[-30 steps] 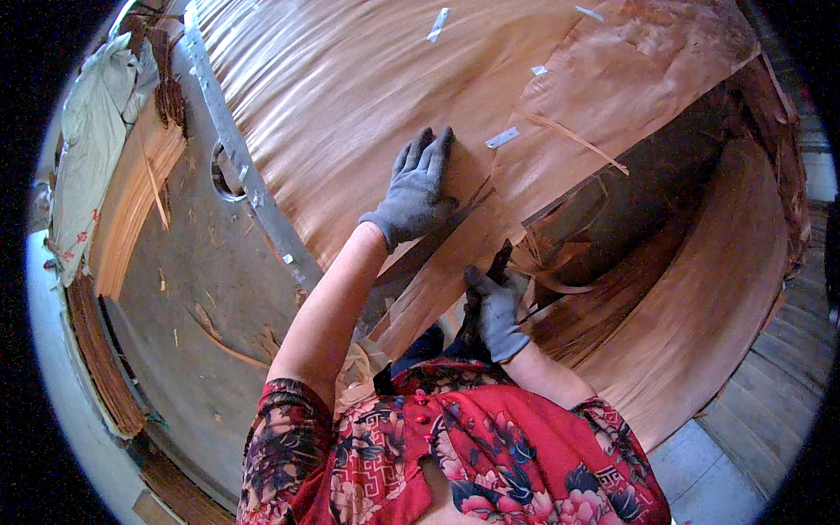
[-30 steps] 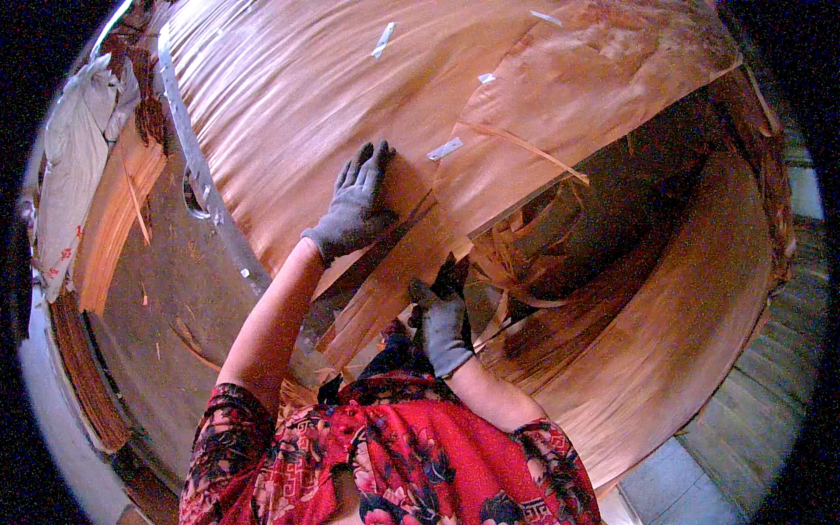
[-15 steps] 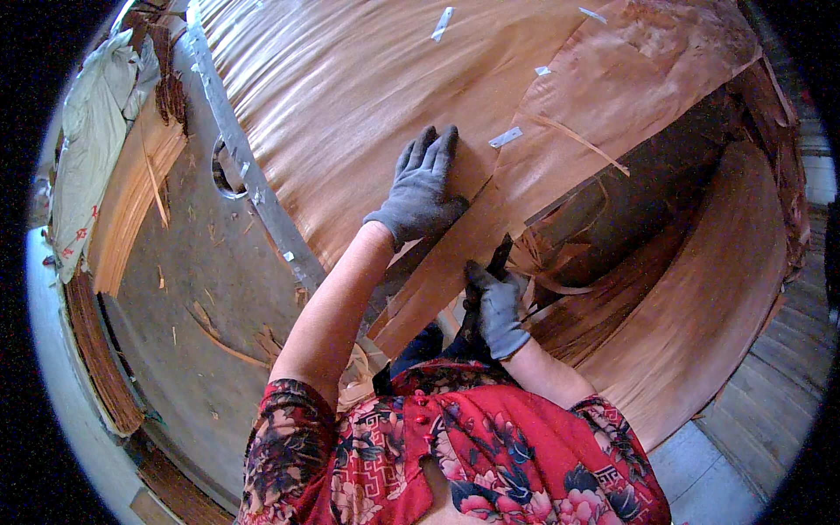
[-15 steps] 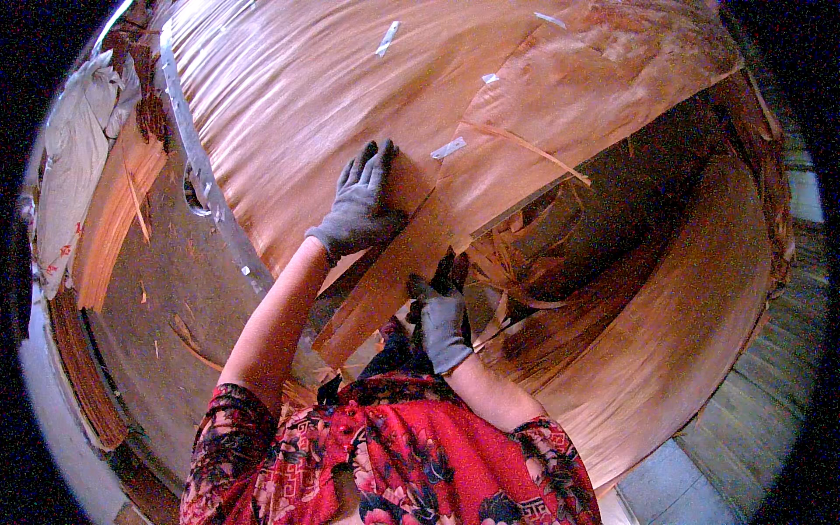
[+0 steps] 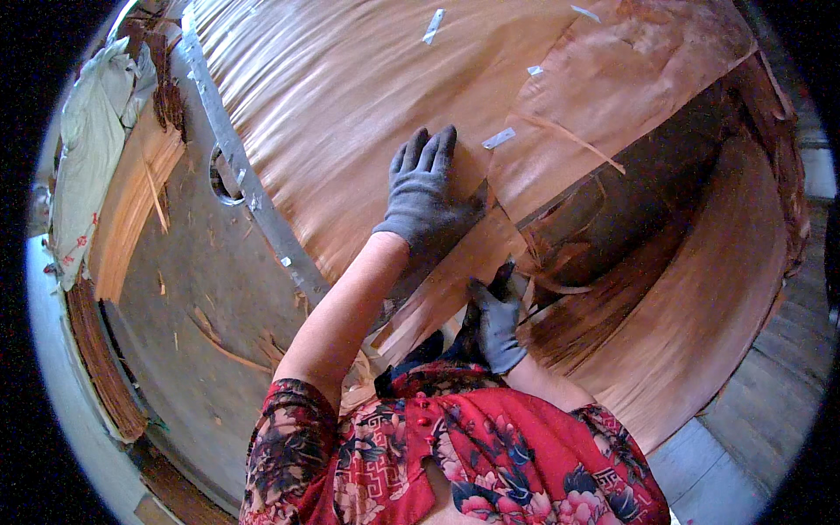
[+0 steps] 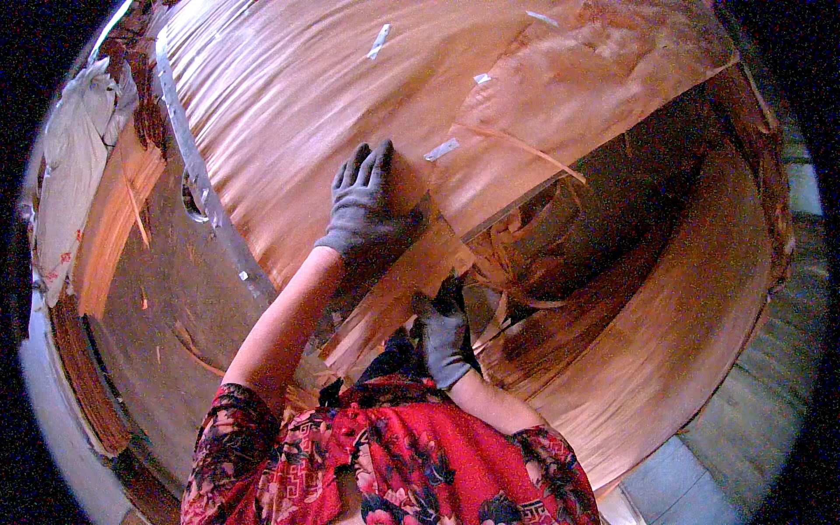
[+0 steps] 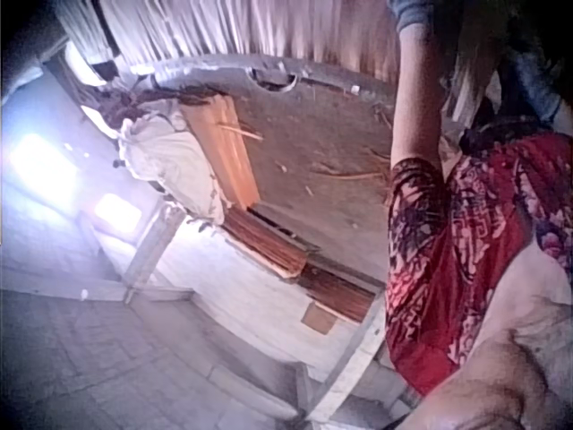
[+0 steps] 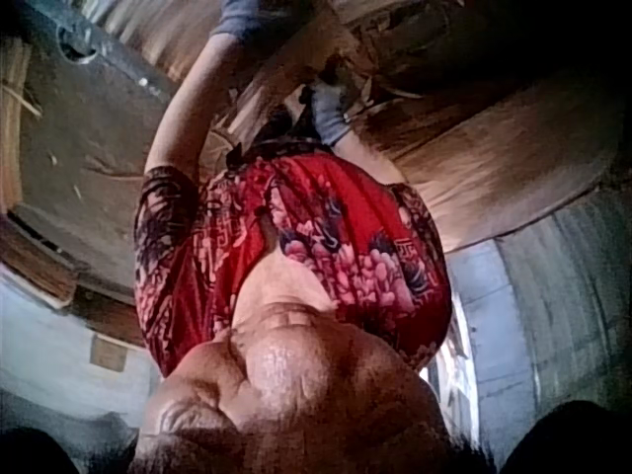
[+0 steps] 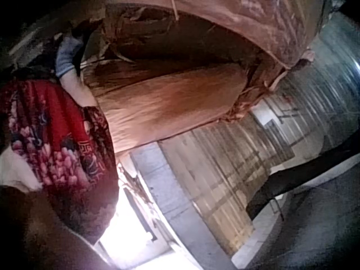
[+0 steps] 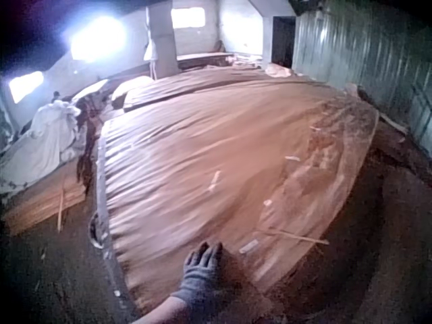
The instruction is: The person uses a utility knife to carefully peel thin layers of wood veneer from a large curved wooden surface. They work methodically along the surface, removing strips of veneer and occasionally using a measuring tape to check dimensions. The peeled veneer strips accumulate on the floor.
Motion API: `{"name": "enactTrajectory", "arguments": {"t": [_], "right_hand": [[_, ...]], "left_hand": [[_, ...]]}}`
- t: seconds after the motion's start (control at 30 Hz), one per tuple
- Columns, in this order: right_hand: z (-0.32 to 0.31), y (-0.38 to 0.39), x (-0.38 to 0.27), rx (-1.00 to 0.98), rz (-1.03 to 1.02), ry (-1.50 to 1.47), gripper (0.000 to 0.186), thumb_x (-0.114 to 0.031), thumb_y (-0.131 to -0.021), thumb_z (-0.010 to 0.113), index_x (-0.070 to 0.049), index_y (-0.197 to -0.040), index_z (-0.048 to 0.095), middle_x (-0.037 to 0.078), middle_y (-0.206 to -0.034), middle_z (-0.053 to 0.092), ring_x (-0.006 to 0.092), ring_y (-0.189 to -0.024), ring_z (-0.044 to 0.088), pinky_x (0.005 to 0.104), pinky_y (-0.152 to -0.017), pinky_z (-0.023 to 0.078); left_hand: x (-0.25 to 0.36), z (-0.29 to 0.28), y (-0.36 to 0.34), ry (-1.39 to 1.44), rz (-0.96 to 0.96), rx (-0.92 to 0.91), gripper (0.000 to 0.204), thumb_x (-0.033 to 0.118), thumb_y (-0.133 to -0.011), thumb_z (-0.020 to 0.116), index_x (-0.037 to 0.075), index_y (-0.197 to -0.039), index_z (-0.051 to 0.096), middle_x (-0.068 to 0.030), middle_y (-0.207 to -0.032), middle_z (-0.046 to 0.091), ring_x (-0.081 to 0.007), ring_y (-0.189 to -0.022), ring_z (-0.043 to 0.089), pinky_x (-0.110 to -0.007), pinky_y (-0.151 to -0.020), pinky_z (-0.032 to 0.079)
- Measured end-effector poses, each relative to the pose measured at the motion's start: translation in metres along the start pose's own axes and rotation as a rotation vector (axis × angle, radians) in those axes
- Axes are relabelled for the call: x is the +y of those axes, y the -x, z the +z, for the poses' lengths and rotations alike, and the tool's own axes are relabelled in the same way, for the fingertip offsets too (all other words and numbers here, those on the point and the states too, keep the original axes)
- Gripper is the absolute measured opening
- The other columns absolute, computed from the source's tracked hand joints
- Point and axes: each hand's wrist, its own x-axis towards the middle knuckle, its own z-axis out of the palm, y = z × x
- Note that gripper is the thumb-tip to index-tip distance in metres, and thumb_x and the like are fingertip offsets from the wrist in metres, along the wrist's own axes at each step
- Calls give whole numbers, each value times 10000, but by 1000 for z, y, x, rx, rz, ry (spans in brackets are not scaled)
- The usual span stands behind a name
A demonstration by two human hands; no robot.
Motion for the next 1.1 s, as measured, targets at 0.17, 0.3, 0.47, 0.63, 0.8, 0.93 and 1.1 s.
{"name": "enactTrajectory", "arguments": {"t": [0.17, 0.3, 0.47, 0.63, 0.8, 0.93, 1.1], "right_hand": [[7, -11, 5, 38, -33, 96, 101, -92, -786, 674, -59, -835, 592, 0, -595, 526, 112, -411, 443, 260, -382, 347], [17, -8, -6, 8, 33, 96, 115, -104, -777, 687, -44, -785, 589, 18, -600, 531, 129, -407, 450, 277, -383, 356], [11, 9, -13, 44, -148, 27, 183, -81, -786, 679, -37, -946, 600, 9, -783, 608, 115, -618, 538, 263, -573, 439], [-21, 9, 6, 185, -122, 43, 295, -91, -777, 709, -59, -1041, 583, -23, -899, 570, 93, -753, 512, 244, -681, 431], [-28, -1, 22, 249, -384, -22, 369, -124, -776, 726, -51, -1098, 559, -35, -923, 540, 95, -806, 473, 259, -725, 416], [-14, 7, -2, 245, -315, -43, 401, -133, -777, 730, -51, -1127, 552, -33, -934, 544, 93, -812, 467, 261, -747, 414], [-25, -1, 8, 199, -178, -36, 603, 26, -741, 712, -60, -1272, 441, 5, -1110, 522, 118, -926, 517, 247, -797, 456]], "left_hand": [[-9, 15, -2, -60, 16, 17, 866, 508, -707, 643, 15, -1353, 343, -185, -1356, 403, -381, -1311, 293, -461, -1095, 186], [-17, 18, -3, -39, 43, -4, 881, 516, -704, 641, 16, -1360, 333, -183, -1370, 388, -371, -1320, 283, -458, -1099, 178], [-7, 13, -1, -55, -4, -18, 898, 493, -682, 645, 27, -1375, 314, -161, -1408, 348, -375, -1338, 246, -453, -1111, 148], [3, 10, 0, -107, -4, -24, 934, 522, -653, 633, 26, -1377, 313, -160, -1426, 324, -391, -1349, 216, -476, -1116, 105], [3, 19, 1, -193, 24, -32, 947, 522, -653, 607, 5, -1383, 295, -188, -1435, 297, -397, -1363, 181, -489, -1124, 52], [11, 6, 1, -107, -24, -60, 931, 499, -667, 593, -7, -1385, 285, -204, -1436, 290, -398, -1370, 160, -489, -1126, 31], [5, 8, -1, -83, -4, -62, 912, 477, -677, 595, -24, -1375, 290, -219, -1423, 306, -407, -1359, 193, -492, -1124, 44]]}}
